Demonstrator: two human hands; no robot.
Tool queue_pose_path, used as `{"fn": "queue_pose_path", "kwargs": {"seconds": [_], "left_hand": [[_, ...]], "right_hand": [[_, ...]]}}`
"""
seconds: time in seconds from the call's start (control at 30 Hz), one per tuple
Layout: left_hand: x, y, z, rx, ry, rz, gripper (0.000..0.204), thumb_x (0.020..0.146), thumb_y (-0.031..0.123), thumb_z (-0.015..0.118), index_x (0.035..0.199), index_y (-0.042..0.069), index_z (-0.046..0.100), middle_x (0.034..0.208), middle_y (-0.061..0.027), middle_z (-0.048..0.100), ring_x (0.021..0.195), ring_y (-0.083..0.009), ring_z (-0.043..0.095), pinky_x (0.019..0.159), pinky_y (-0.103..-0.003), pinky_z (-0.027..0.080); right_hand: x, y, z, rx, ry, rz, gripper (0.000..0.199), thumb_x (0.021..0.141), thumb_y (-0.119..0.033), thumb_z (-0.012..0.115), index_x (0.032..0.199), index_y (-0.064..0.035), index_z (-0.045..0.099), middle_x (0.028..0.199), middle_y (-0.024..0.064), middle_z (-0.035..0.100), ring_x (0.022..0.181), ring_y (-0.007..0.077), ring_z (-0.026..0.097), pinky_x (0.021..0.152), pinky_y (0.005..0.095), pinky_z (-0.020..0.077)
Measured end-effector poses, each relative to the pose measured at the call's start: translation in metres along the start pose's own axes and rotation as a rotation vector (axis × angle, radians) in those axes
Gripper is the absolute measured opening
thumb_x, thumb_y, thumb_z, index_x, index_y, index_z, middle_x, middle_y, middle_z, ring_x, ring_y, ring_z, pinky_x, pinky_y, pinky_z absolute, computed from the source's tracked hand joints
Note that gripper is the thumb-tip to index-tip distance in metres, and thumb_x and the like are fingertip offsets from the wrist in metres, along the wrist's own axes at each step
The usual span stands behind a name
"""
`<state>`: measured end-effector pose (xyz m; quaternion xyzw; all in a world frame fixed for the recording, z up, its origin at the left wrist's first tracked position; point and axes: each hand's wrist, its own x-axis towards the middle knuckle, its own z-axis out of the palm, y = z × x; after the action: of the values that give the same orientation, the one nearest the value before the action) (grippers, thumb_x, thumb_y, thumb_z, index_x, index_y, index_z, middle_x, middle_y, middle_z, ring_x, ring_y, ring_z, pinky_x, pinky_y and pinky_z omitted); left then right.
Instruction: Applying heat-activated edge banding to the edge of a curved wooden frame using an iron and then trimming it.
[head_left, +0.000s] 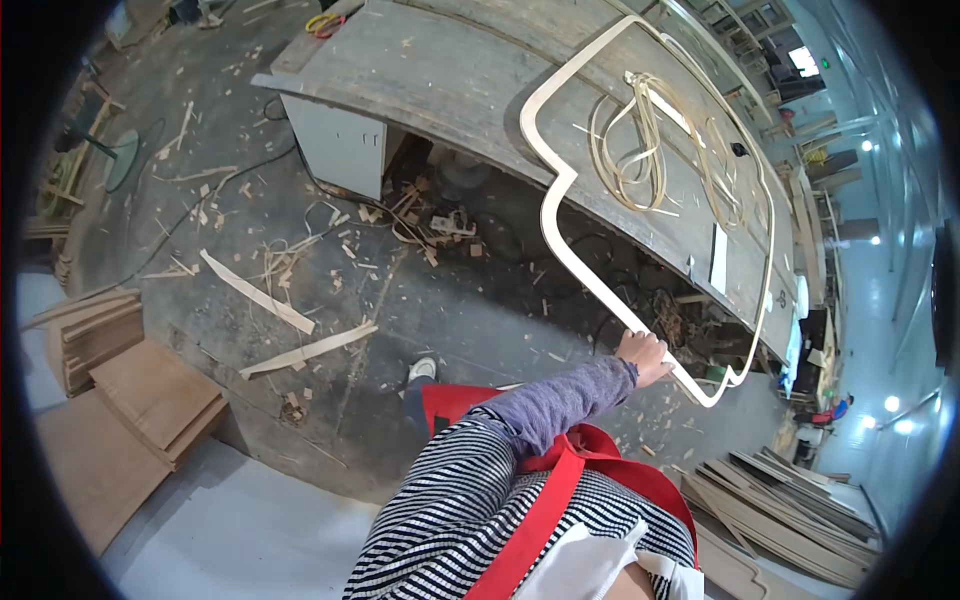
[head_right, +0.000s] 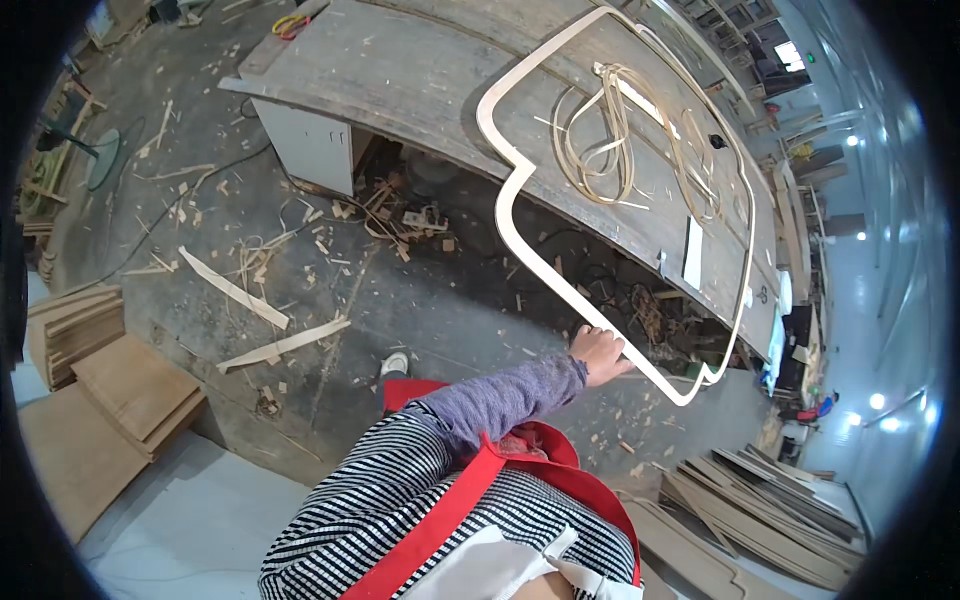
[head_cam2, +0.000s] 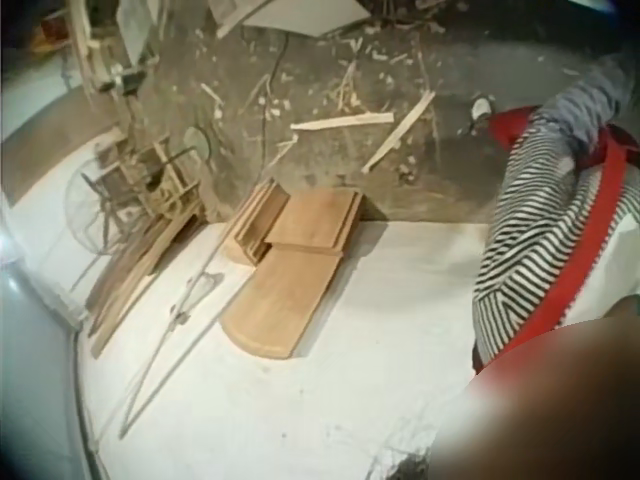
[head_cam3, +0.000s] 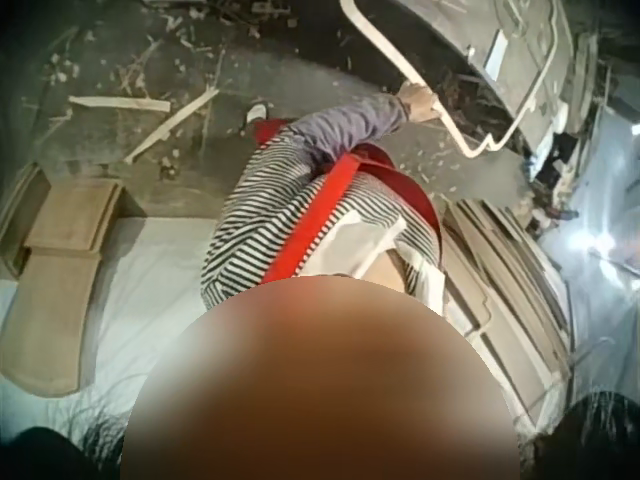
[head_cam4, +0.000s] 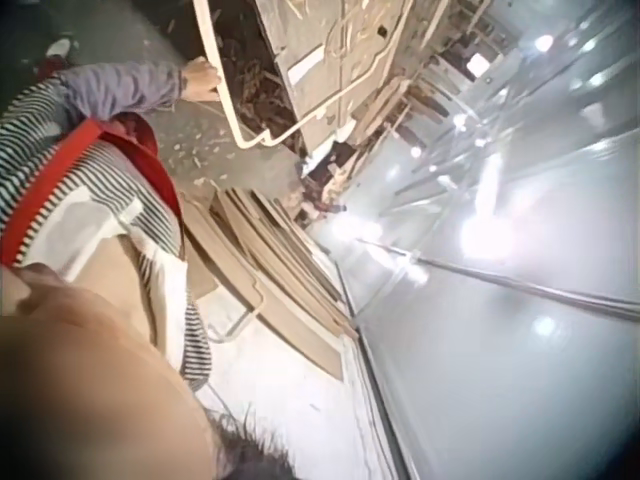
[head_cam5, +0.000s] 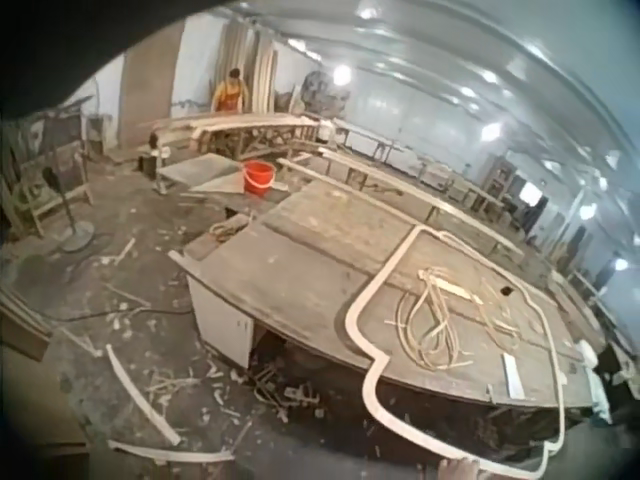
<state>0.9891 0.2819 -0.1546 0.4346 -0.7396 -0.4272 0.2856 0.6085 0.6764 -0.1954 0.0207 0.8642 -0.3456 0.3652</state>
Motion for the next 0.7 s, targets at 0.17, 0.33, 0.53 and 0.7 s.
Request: {"fn": "queue_pose_path", "kwargs": {"seconds": [0.17,0.33,0.53,0.7], "left_hand": [[-0.013,-0.017,-0.014,-0.096,0.013,-0.040,0.044,0.086,0.047,0.058,0.100,0.007,0.068,0.102,-0.0137,0.066,0.101,-0.0308,0.061,0.088,-0.049,0.041],[-0.026,-0.032,-0.022,-0.120,0.011,-0.089,0.042,0.085,0.046,0.059,0.097,0.006,0.068,0.102,-0.0148,0.066,0.100,-0.0315,0.062,0.085,-0.048,0.045],[-0.016,-0.064,-0.025,-0.035,0.067,-0.089,0.038,0.084,0.042,0.061,0.094,0.007,0.069,0.098,-0.0142,0.066,0.098,-0.0319,0.061,0.080,-0.046,0.047],[0.012,-0.104,-0.034,0.193,0.254,0.021,0.028,0.083,0.034,0.062,0.090,0.007,0.069,0.093,-0.0120,0.065,0.097,-0.0313,0.059,0.078,-0.046,0.047]], "right_hand": [[-0.033,-0.003,-0.012,-0.030,0.047,-0.009,0.013,0.084,-0.016,0.060,0.081,-0.0035,0.059,0.063,0.0089,0.059,0.049,0.0222,0.055,0.044,0.0363,0.0471],[-0.047,0.000,-0.009,-0.029,0.066,-0.010,0.013,0.084,-0.015,0.060,0.080,-0.0029,0.059,0.062,0.0095,0.058,0.049,0.0226,0.055,0.043,0.0363,0.0469],[-0.046,0.013,0.001,0.028,0.074,0.004,0.013,0.084,-0.014,0.059,0.079,-0.0022,0.059,0.061,0.0101,0.057,0.049,0.0231,0.055,0.043,0.0364,0.0467],[-0.034,0.023,0.010,0.090,0.072,0.028,0.013,0.084,-0.013,0.059,0.078,-0.0015,0.059,0.060,0.0107,0.057,0.049,0.0235,0.055,0.042,0.0365,0.0466]]}}
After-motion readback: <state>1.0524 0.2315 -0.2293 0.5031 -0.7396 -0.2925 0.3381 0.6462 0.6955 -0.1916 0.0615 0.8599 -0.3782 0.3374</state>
